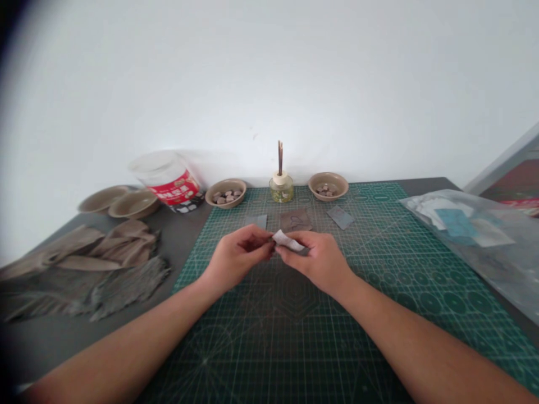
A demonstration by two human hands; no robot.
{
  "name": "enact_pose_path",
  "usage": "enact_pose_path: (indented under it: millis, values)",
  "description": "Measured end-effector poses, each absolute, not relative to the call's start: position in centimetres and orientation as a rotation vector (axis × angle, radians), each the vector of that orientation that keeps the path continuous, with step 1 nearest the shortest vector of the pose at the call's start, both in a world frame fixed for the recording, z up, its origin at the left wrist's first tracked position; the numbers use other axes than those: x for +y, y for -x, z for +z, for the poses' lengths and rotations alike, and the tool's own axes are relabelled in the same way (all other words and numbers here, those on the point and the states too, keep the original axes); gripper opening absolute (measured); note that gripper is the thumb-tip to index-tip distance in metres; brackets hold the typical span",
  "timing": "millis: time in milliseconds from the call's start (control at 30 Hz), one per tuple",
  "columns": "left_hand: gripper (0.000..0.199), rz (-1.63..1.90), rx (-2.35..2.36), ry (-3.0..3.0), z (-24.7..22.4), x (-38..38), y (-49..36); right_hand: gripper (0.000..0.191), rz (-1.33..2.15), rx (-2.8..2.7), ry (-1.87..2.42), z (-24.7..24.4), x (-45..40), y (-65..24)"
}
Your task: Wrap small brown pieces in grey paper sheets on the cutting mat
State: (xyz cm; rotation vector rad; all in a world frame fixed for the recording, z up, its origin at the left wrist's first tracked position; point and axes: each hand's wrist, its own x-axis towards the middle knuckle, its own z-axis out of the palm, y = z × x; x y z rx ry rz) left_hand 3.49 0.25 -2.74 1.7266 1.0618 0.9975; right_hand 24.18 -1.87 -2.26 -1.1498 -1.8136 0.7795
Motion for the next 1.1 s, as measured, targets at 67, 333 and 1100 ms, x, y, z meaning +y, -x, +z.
enact_pose_path:
  millis: [67,333,1100]
  values:
    - [0.012,1.045,1.098,-1.739,-2.5,0.1,-3.6,0.02,0.679,-1.826,1.116,-2.1,-2.0,-24.0]
    - [0.017,1.05,1.145,-1.788,-2.7,-0.2,-3.8,0.027,0.377,-1.942,1.054,-2.8,-2.1,-23.6]
    - [0.009,1.098,1.18,-1.936,-2.2,-0.9,-3.5,0.051,0.044,-2.198,1.048,-2.4,-2.6,-23.4]
